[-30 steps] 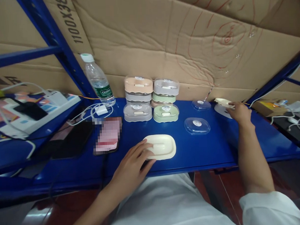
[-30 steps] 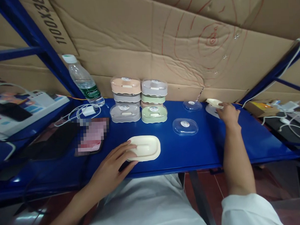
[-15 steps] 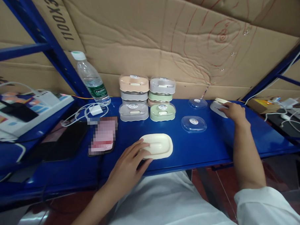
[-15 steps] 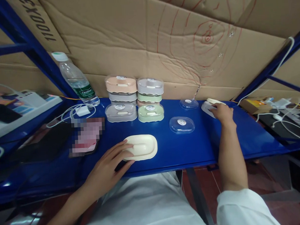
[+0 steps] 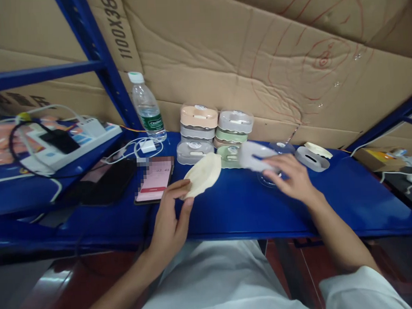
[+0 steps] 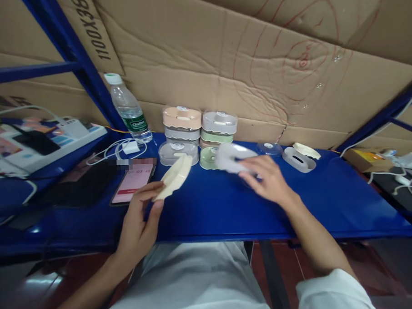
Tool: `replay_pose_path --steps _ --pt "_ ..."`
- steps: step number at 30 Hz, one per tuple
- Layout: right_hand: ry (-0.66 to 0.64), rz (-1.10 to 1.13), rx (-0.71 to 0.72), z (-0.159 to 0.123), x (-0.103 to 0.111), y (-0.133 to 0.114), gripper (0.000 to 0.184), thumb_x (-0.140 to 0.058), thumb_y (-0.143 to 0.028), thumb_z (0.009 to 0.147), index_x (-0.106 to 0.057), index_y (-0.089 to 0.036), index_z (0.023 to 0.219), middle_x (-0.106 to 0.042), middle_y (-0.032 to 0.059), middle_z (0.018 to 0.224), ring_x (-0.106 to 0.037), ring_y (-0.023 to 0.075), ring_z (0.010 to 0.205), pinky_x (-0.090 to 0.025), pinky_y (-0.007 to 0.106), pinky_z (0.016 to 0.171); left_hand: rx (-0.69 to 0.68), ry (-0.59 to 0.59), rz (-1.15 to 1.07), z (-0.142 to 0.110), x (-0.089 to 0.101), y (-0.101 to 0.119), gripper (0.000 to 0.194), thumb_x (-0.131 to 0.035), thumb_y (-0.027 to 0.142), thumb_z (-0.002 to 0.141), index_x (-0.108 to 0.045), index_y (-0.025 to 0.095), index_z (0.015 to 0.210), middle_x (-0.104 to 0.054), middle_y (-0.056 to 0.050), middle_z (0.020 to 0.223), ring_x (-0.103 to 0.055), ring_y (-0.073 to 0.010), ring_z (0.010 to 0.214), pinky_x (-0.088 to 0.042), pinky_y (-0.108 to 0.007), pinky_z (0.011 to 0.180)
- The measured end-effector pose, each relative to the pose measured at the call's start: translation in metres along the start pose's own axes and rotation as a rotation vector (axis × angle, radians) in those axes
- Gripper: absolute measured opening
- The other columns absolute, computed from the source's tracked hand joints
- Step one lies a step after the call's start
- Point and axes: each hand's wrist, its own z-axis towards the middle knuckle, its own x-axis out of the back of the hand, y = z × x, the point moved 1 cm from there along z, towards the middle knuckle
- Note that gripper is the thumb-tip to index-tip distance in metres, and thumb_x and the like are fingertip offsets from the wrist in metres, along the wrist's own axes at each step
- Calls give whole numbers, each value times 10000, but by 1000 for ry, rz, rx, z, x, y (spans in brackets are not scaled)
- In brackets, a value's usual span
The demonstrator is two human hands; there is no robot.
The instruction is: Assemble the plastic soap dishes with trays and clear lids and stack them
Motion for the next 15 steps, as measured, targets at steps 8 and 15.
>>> replay_pose_path --steps 8,15 --pt "-273 188 380 -6 -54 -66 400 -652 -315 1076 -643 -246 1470 -817 78 1198 -774 215 1110 -621 380 953 -83 -44 45 0 -1 5 162 -491 212 1111 -496 261 1266 -591 -120 1411 -599 -243 1356 -524 -465 1148" --pt "-202 286 458 -8 -57 -66 527 -696 -305 1045 -572 -212 1549 -800 100 1251 -740 227 1226 -596 401 1064 -109 -140 53 1 -1 8 202 -537 164 1092 -519 254 1272 -602 -107 1379 -596 -240 1368 -507 -469 1177"
